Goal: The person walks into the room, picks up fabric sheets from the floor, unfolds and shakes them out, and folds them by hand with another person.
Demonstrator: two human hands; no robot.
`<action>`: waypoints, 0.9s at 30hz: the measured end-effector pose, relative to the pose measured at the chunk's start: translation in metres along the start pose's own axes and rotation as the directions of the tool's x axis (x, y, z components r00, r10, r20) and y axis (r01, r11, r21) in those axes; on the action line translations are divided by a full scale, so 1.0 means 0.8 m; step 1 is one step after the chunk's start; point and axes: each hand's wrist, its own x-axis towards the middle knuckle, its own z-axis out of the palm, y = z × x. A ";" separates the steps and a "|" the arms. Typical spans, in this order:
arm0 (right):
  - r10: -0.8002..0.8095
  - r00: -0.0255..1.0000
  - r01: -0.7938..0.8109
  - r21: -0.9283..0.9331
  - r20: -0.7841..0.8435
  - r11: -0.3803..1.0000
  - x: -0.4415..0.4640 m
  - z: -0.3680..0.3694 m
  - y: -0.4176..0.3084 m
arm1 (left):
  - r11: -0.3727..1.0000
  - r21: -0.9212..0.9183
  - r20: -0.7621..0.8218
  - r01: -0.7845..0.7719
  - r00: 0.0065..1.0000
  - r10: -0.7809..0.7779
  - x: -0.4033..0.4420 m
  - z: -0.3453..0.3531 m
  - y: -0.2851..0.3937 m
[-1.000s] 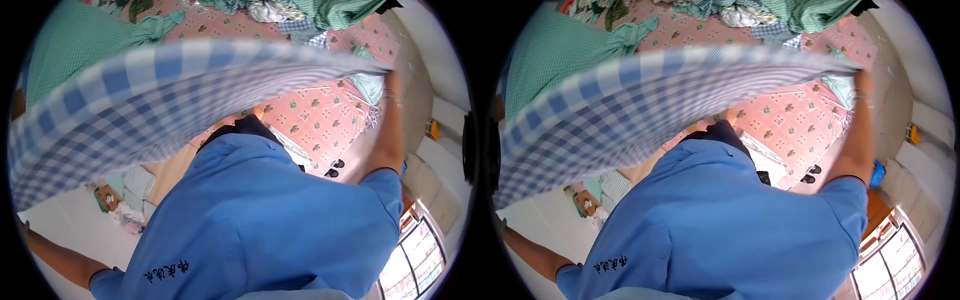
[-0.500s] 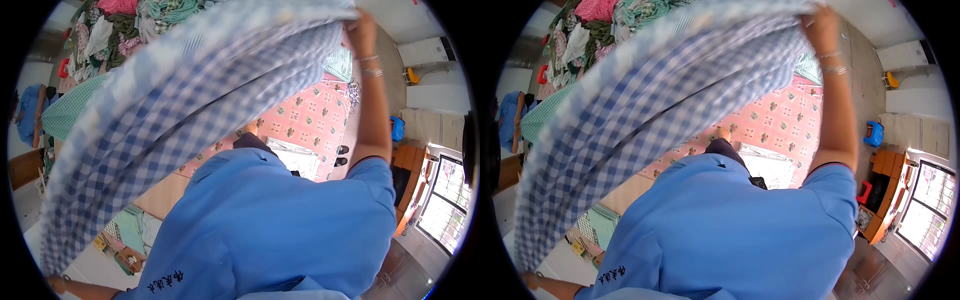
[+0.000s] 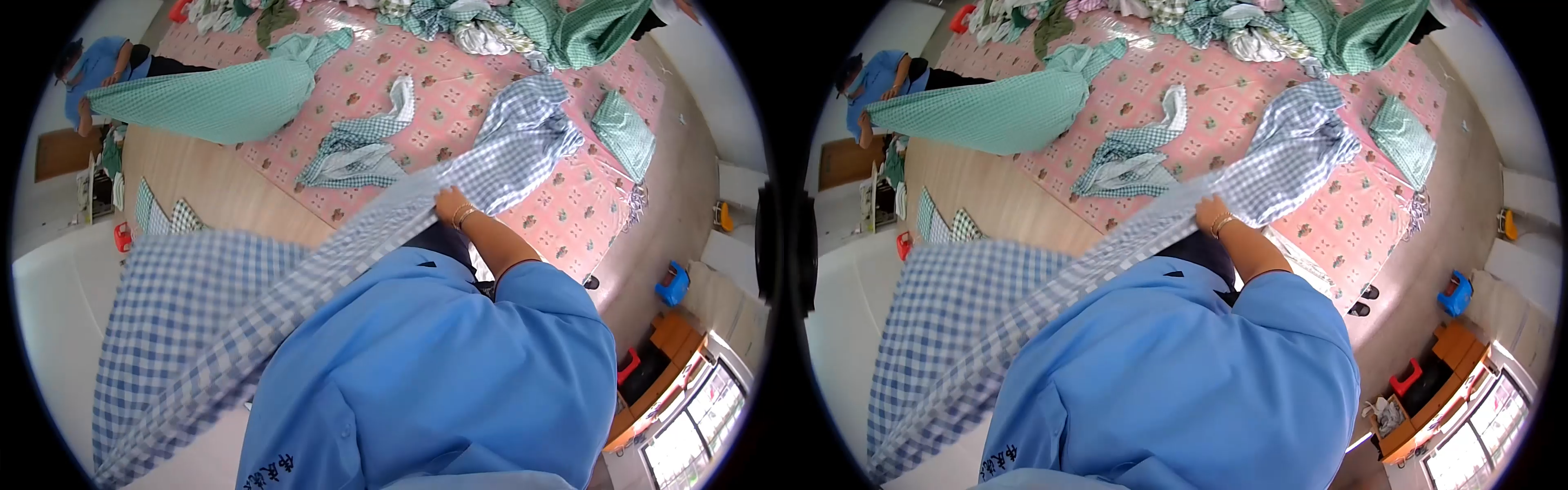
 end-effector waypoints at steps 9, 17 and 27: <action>0.410 0.612 -0.577 -0.027 -0.676 0.816 -0.139 -0.245 0.501 | 0.935 0.128 0.320 -0.332 0.906 0.278 0.134 0.181 -0.002; 0.640 -0.027 -0.868 0.335 -0.768 0.366 -0.510 -0.803 0.515 | 0.940 -0.317 0.351 0.123 0.936 -0.004 0.128 0.373 0.014; 0.199 0.390 -0.852 -0.270 -0.899 0.449 -0.424 -0.431 0.326 | 0.770 -0.151 -0.020 0.620 0.777 -0.629 -0.105 0.298 -0.121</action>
